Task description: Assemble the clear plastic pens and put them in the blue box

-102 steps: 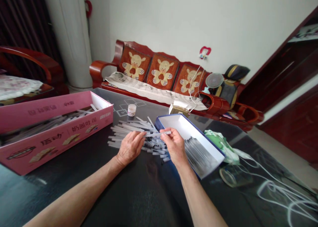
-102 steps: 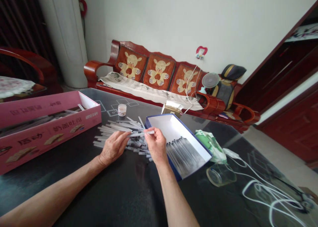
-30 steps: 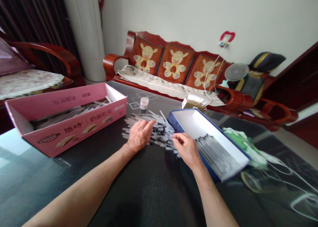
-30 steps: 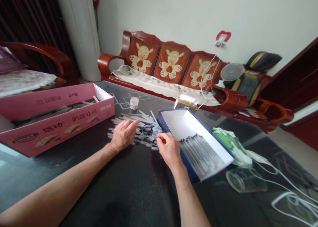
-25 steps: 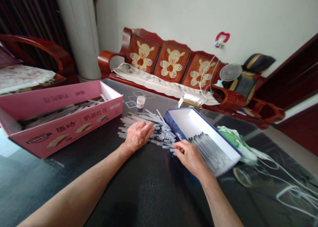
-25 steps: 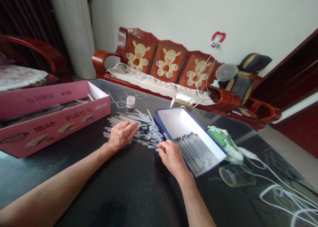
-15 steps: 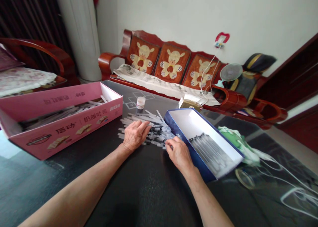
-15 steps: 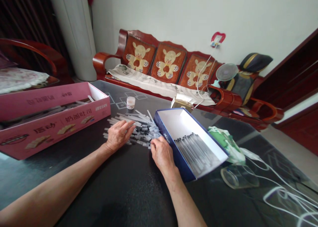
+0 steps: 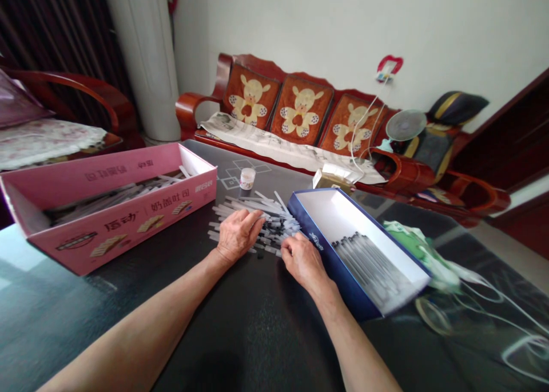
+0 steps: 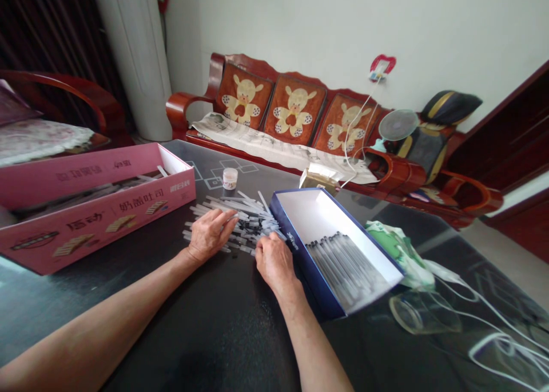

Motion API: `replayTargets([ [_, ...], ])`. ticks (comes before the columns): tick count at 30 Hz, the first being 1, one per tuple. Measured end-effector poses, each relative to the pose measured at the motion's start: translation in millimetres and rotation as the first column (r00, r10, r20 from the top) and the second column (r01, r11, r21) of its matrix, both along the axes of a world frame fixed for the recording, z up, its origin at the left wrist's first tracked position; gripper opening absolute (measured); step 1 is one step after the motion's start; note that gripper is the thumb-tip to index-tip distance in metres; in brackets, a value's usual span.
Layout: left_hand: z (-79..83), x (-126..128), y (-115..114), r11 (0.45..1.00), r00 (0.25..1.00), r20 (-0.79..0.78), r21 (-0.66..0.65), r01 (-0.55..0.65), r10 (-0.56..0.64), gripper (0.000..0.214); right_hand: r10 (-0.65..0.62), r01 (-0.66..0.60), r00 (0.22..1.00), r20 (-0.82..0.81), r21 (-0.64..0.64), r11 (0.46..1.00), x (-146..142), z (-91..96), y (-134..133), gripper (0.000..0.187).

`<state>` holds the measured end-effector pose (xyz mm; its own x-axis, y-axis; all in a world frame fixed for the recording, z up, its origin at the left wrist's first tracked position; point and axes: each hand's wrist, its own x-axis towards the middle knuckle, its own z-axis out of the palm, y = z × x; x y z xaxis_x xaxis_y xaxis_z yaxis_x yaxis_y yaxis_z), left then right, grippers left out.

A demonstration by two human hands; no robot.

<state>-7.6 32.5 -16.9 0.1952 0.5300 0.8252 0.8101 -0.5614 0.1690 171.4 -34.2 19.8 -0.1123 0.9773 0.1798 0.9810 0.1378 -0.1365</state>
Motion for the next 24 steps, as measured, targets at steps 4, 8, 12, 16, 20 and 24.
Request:
replayTargets([
  [4,-0.6,0.1,0.8,0.999,1.000,-0.005,-0.014,0.029,-0.029,0.022,0.008,-0.008,1.000,0.013,0.017,1.000,1.3,-5.3,-1.0,0.017],
  [8,-0.2,0.3,1.1,0.998,0.998,-0.011,-0.022,0.063,-0.063,0.022,0.039,-0.037,0.999,-0.023,0.069,0.997,5.0,-4.4,-1.2,0.015],
  [12,1.9,1.2,-1.0,0.994,0.993,-0.057,-0.040,0.106,-0.108,0.026,0.041,-0.021,0.995,-0.091,0.210,0.978,13.0,7.9,1.7,0.014],
  [16,3.3,3.2,-4.0,0.983,0.978,-0.108,-0.075,0.170,-0.177,0.029,0.070,-0.009,0.977,-0.200,0.290,0.957,18.1,17.0,4.1,0.014],
  [20,3.9,4.7,-4.9,0.974,0.969,-0.123,-0.102,0.201,-0.213,0.029,0.116,-0.040,0.971,-0.212,0.332,0.943,17.8,16.2,4.3,0.013],
  [24,4.4,5.1,-3.9,0.971,0.963,-0.141,-0.104,0.217,-0.230,0.029,0.142,-0.070,0.969,-0.203,0.326,0.943,16.7,13.5,4.2,0.013],
])
